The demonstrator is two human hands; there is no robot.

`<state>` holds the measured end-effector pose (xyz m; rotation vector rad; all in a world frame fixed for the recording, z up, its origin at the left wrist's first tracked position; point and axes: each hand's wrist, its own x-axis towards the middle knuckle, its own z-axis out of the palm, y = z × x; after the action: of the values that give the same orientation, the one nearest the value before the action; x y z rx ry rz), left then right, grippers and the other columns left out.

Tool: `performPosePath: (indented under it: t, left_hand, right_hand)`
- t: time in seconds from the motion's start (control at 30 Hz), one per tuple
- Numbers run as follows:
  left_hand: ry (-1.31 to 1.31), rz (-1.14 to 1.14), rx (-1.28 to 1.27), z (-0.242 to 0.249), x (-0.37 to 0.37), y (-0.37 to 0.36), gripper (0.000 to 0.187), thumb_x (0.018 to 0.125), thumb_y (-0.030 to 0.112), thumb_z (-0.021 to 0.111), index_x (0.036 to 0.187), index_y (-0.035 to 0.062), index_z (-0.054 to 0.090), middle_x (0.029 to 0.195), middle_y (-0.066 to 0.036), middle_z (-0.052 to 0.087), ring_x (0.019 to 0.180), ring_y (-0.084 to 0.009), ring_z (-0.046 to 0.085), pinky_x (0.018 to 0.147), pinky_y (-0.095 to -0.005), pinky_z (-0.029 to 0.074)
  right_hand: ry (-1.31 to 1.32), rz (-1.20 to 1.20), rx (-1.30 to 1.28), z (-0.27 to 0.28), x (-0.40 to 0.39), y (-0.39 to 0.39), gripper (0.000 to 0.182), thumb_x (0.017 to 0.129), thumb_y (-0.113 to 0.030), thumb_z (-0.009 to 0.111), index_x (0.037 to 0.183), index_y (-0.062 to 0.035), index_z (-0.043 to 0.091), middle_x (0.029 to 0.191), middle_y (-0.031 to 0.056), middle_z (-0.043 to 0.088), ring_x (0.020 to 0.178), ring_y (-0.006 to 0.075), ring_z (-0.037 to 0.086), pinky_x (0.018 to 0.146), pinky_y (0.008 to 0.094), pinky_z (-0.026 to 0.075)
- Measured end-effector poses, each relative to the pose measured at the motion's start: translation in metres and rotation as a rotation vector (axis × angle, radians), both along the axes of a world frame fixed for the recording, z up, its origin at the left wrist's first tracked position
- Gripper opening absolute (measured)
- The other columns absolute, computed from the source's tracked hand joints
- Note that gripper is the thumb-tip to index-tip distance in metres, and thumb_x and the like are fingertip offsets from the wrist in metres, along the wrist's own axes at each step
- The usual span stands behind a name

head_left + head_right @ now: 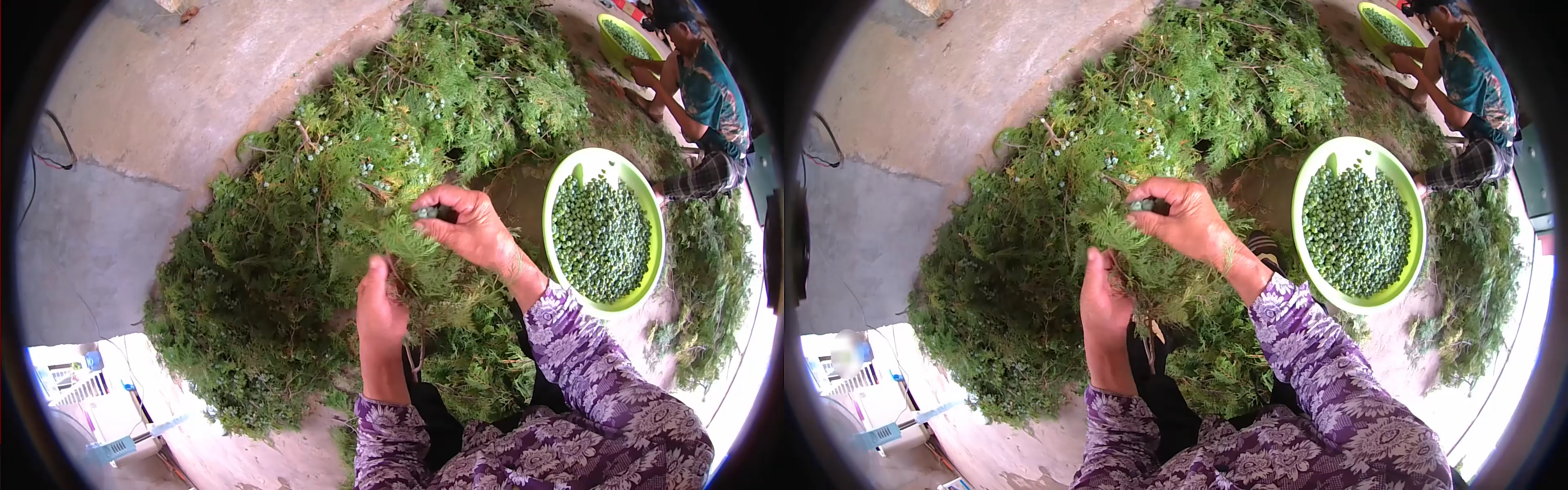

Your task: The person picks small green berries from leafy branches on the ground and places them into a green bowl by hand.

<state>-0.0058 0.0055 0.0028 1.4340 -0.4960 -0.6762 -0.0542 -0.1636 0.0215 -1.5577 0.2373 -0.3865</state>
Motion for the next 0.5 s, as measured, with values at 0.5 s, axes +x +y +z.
performPosePath:
  t: [0.5]
  left_hand:
    - [0.638, 0.574, -0.104, 0.011, -0.008, -0.016, 0.021, 0.075, 0.014, 0.068, 0.091, 0.0054, 0.057, 0.077, 0.001, 0.057, 0.062, -0.0083, 0.051, 0.053, -0.0240, 0.043]
  right_hand:
    - [0.061, 0.090, 0.424, -0.008, 0.001, 0.001, 0.015, 0.077, -0.003, 0.062, 0.091, -0.0045, 0.061, 0.073, -0.0027, 0.055, 0.064, 0.0056, 0.051, 0.058, 0.0201, 0.043]
